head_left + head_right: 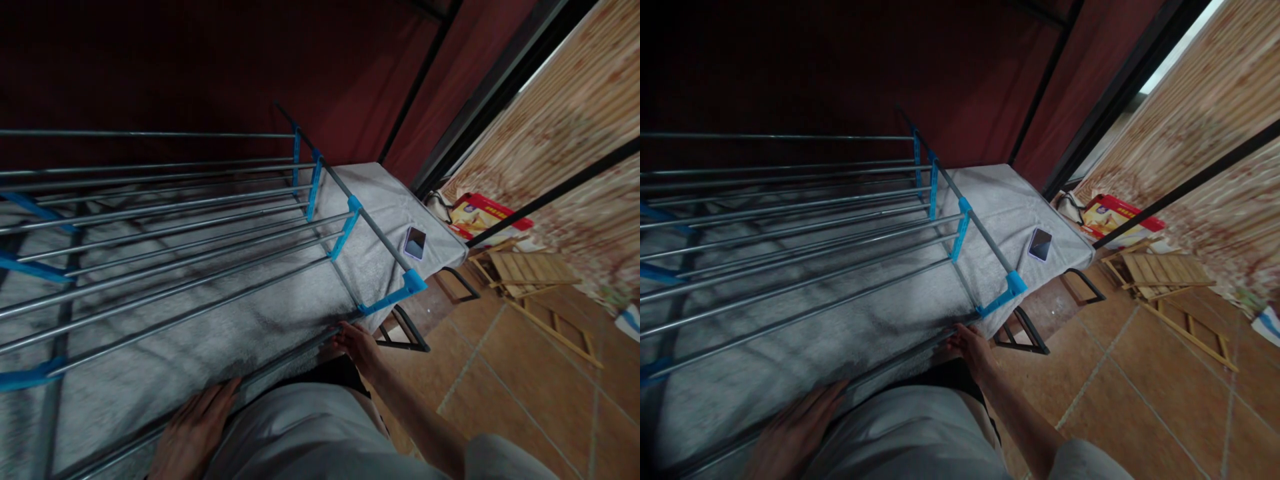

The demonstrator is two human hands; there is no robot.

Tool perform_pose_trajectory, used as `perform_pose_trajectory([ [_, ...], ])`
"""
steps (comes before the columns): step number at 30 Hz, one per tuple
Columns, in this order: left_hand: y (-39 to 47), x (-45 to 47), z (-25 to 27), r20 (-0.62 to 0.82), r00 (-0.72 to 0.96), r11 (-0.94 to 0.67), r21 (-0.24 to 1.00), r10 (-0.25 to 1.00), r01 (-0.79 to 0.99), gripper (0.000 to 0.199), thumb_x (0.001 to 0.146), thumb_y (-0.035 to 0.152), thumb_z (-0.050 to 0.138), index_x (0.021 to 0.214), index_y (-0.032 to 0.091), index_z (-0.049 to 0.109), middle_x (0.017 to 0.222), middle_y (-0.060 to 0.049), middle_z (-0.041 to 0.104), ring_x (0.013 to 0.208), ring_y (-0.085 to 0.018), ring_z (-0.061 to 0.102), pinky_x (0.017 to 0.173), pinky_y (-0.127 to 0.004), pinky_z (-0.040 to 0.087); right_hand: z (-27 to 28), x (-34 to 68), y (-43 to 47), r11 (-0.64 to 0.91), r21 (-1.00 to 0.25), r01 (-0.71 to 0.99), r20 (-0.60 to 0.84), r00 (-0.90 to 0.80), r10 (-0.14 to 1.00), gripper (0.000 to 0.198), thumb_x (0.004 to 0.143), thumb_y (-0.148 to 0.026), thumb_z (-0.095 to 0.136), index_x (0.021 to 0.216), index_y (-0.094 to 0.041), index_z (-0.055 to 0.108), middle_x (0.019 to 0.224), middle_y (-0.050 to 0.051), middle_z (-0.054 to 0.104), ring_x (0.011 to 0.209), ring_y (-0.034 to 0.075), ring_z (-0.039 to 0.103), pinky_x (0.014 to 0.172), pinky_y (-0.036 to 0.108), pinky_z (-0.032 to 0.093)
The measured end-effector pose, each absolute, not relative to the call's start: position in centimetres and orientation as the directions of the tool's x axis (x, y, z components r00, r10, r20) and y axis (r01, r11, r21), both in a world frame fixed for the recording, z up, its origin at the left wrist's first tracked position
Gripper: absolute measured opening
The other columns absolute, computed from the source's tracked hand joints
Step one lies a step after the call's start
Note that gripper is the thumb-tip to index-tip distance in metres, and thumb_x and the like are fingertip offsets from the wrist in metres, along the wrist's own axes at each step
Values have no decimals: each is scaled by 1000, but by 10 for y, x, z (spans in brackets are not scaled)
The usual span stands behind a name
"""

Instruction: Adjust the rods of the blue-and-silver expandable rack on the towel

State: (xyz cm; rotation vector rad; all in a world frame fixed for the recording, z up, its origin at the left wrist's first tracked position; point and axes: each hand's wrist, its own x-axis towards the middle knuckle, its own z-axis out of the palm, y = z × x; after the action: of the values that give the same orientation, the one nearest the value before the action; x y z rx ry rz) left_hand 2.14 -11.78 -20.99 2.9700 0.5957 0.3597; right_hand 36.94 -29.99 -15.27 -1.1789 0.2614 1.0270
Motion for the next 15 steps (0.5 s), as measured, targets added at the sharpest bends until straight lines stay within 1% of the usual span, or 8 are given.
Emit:
perform_pose_trajectory([
  [2,-118,22,-208,202,891,-912,155,406,381,43,103,29,41,138,31,66,124,-5,76,106,-24,74,97,-39,56,-152,370,-300,15,-634,-773,-659,551,512,36,69,-34,93,86,-18,66,77,3,75,67,16,72,63,26,61],
  [5,-117,27,-204,176,882,-894,193,437,405,40,102,30,46,137,33,66,123,-4,76,105,-24,74,98,-39,55,-149,370,-298,14,-642,-767,-662,563,495,36,67,-35,94,84,-19,66,73,1,73,67,17,72,63,27,60],
  [9,-123,41,-183,96,868,-858,234,488,457,41,104,28,42,136,30,67,117,-6,77,103,-22,73,98,-38,55,-145,373,-301,-30,-653,-757,-665,554,500,46,58,-42,96,87,-19,69,74,2,73,71,20,74,65,29,60],
  [11,-131,50,-163,22,858,-831,263,514,491,42,102,24,41,134,29,67,118,-5,77,107,-22,71,101,-38,53,-147,377,-311,-114,-660,-743,-679,524,515,50,56,-49,94,90,-20,70,76,3,74,75,23,74,66,32,61],
  [13,-140,60,-142,-65,848,-805,285,525,520,42,101,18,42,134,29,66,119,-5,75,109,-22,69,101,-37,52,-154,386,-327,-246,-673,-698,-696,484,531,49,58,-55,89,88,-22,69,86,7,77,78,26,74,68,37,62],
  [15,-145,69,-126,-115,836,-784,298,536,544,37,102,18,44,131,25,66,113,-5,74,105,-21,69,100,-36,51,-164,401,-343,-349,-734,-583,-674,564,477,48,57,-60,83,85,-24,67,84,7,75,73,26,72,66,39,61],
])
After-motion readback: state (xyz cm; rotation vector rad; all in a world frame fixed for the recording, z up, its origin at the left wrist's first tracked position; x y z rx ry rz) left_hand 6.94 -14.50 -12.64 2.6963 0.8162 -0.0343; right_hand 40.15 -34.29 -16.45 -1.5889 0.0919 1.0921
